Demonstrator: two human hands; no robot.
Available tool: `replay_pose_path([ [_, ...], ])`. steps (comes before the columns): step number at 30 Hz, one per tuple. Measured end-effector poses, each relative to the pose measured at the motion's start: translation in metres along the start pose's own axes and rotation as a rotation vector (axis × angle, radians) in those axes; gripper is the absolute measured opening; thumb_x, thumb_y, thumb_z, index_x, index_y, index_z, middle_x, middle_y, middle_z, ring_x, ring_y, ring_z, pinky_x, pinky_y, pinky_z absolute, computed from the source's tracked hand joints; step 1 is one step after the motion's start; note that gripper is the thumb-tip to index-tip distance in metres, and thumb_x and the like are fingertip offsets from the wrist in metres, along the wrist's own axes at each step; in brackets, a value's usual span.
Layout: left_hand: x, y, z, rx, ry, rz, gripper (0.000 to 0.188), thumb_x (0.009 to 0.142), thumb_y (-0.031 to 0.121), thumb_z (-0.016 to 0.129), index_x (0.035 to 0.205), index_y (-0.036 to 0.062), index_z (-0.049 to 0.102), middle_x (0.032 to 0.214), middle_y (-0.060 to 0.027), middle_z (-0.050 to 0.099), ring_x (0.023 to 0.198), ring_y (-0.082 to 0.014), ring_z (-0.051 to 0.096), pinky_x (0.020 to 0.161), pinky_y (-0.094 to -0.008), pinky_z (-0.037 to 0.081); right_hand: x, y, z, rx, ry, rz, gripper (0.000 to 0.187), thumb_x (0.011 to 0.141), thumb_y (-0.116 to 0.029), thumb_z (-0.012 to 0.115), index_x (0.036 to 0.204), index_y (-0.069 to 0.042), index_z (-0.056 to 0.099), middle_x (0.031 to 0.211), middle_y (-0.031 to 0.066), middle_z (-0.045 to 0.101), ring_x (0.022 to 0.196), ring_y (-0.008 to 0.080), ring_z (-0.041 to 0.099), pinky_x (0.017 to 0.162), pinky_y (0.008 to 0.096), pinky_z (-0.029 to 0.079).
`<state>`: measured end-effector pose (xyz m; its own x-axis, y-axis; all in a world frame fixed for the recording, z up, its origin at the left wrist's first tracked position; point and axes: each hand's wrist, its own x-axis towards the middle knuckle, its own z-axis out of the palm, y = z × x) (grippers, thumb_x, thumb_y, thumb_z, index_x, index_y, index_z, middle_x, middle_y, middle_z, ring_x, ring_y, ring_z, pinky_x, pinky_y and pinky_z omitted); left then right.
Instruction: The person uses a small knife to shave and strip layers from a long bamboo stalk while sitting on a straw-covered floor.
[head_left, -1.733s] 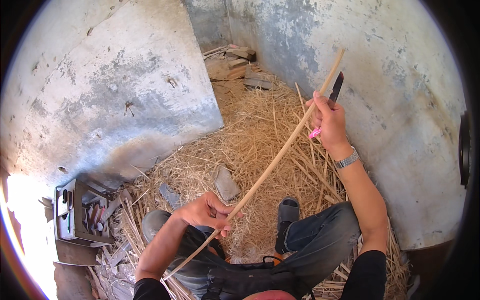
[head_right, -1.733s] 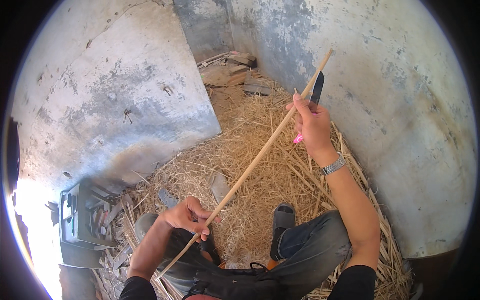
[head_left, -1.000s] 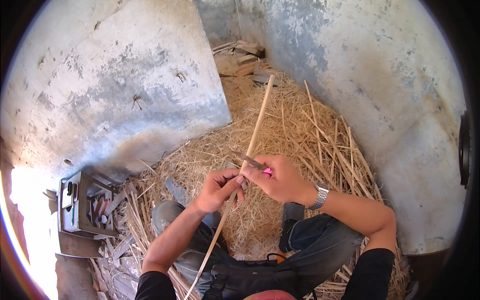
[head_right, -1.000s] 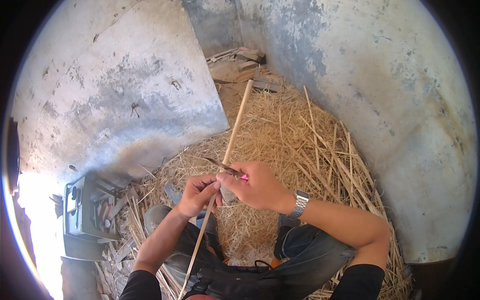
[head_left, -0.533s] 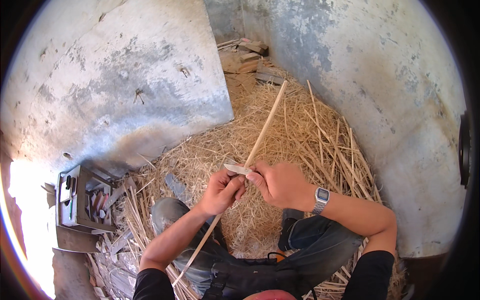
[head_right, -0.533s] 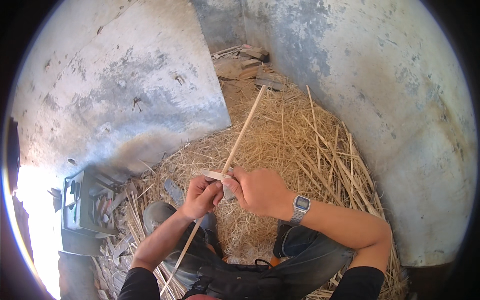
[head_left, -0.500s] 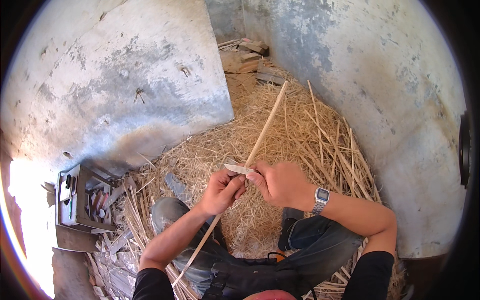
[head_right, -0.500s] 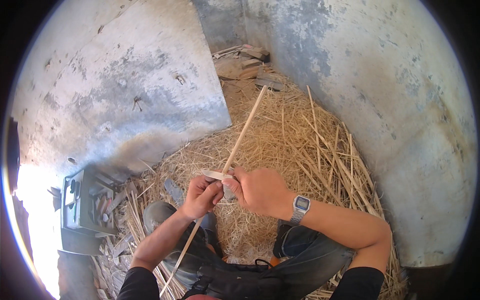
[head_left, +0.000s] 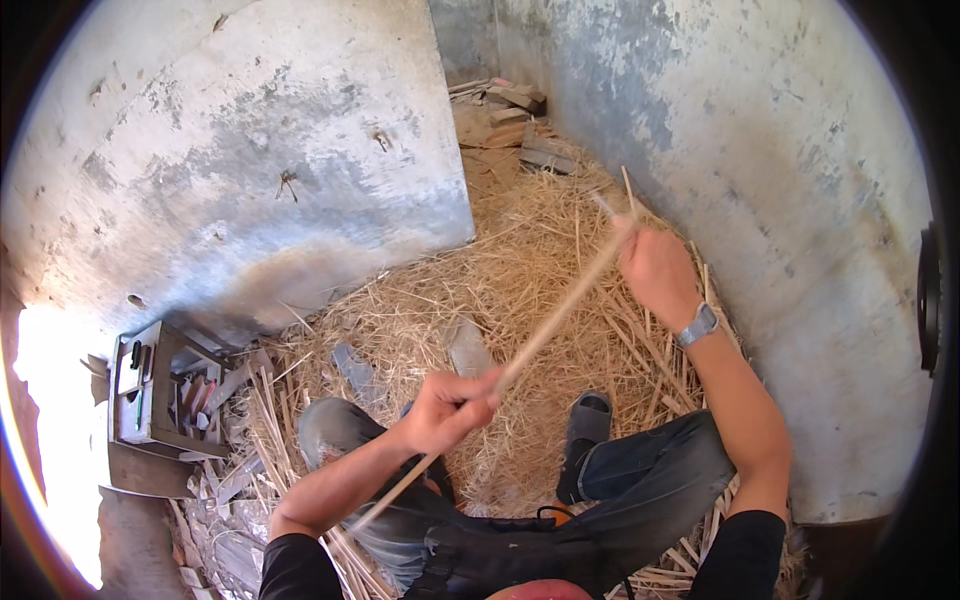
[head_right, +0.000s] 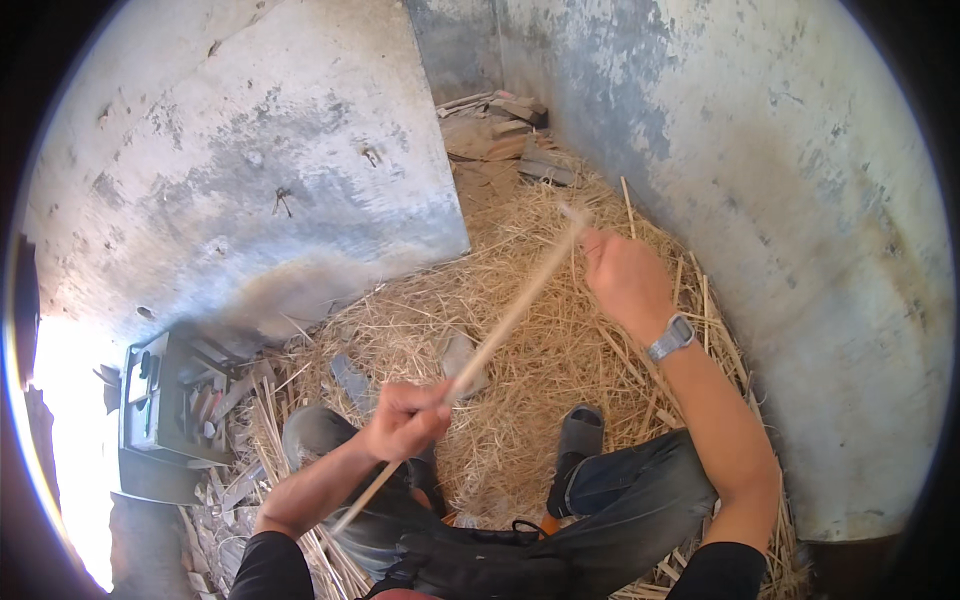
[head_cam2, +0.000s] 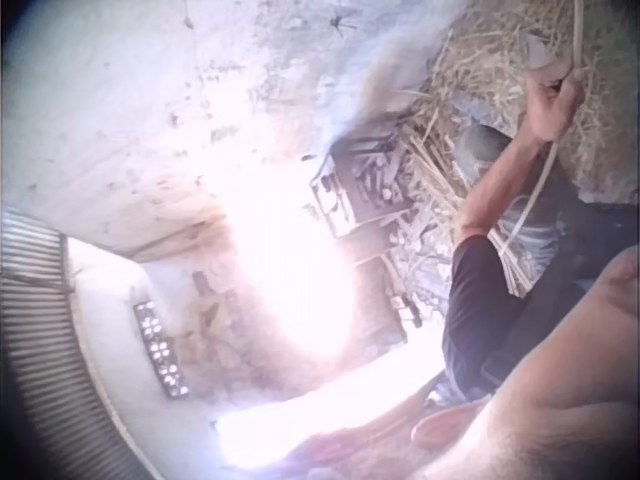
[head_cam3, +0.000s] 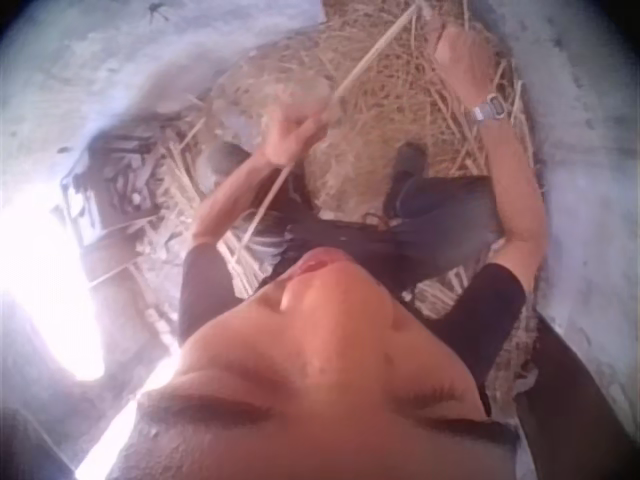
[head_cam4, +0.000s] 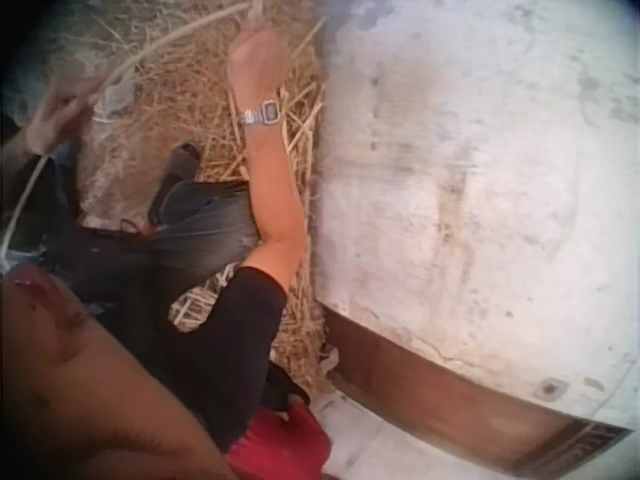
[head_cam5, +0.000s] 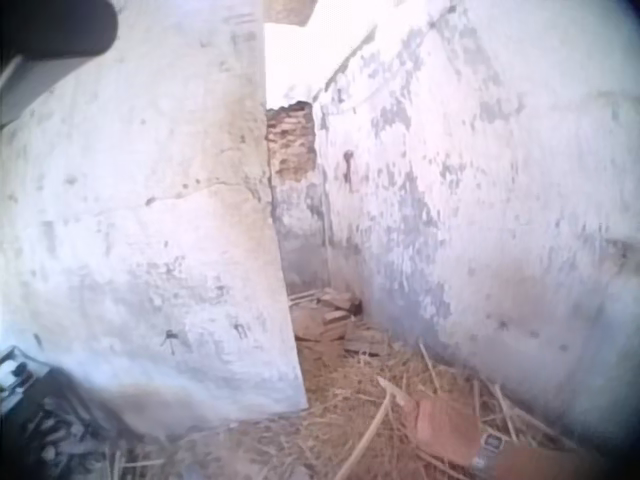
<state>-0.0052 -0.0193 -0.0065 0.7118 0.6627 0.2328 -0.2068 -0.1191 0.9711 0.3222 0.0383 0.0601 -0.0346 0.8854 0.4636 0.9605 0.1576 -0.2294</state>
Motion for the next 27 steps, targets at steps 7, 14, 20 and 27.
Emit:
replay_pose_path([
  [7, 0.009, 0.011, -0.007, -0.036, 0.145, -0.057, 0.041, 0.103, 0.014, 0.05, 0.138, -0.0065, 0.051, 0.053, 0.0031, 0.045, 0.044, -0.0037, 0.039, 0.042, -0.022, 0.031, -0.006, 0.07, 0.019, 0.298, 0.122, 0.256, 0.064, 0.106, -0.049, 0.033, 0.07, -0.003, 0.061, 0.049, 0.0025, 0.041, 0.04, 0.0193, 0.035, 0.044, 0.0354, 0.033],
  [14, 0.018, 0.018, 0.002, -0.019, 0.026, -0.22, 0.042, 0.104, 0.015, 0.048, 0.143, 0.0001, 0.048, 0.056, 0.0022, 0.047, 0.045, -0.0036, 0.044, 0.045, -0.0202, 0.037, -0.013, -0.02, -0.006, 0.889, 0.032, 0.08, 0.036, 0.099, -0.035, 0.058, 0.087, -0.002, 0.065, 0.055, -0.0066, 0.044, 0.044, 0.0071, 0.035, 0.043, 0.0265, 0.028],
  [20, 0.035, 0.009, 0.015, -0.005, 0.04, -0.177, 0.043, 0.105, 0.017, 0.047, 0.145, 0.0005, 0.046, 0.059, 0.002, 0.049, 0.048, -0.0034, 0.043, 0.045, -0.0206, 0.035, -0.027, -0.051, 0.0, 0.841, -0.094, 0.031, 0.027, 0.098, -0.029, 0.062, 0.091, -0.004, 0.065, 0.057, -0.0039, 0.049, 0.047, 0.0041, 0.039, 0.044, 0.0261, 0.029],
  [27, 0.044, -0.006, 0.013, -0.001, 0.168, -0.155, 0.036, 0.105, 0.013, 0.048, 0.138, -0.0009, 0.053, 0.062, 0.0026, 0.048, 0.051, -0.0036, 0.041, 0.047, -0.0215, 0.032, -0.067, -0.088, 0.013, 0.337, -0.258, -0.141, 0.062, 0.1, -0.054, 0.044, 0.068, -0.004, 0.062, 0.051, 0.0159, 0.057, 0.046, 0.0353, 0.059, 0.043, 0.0455, 0.045],
])
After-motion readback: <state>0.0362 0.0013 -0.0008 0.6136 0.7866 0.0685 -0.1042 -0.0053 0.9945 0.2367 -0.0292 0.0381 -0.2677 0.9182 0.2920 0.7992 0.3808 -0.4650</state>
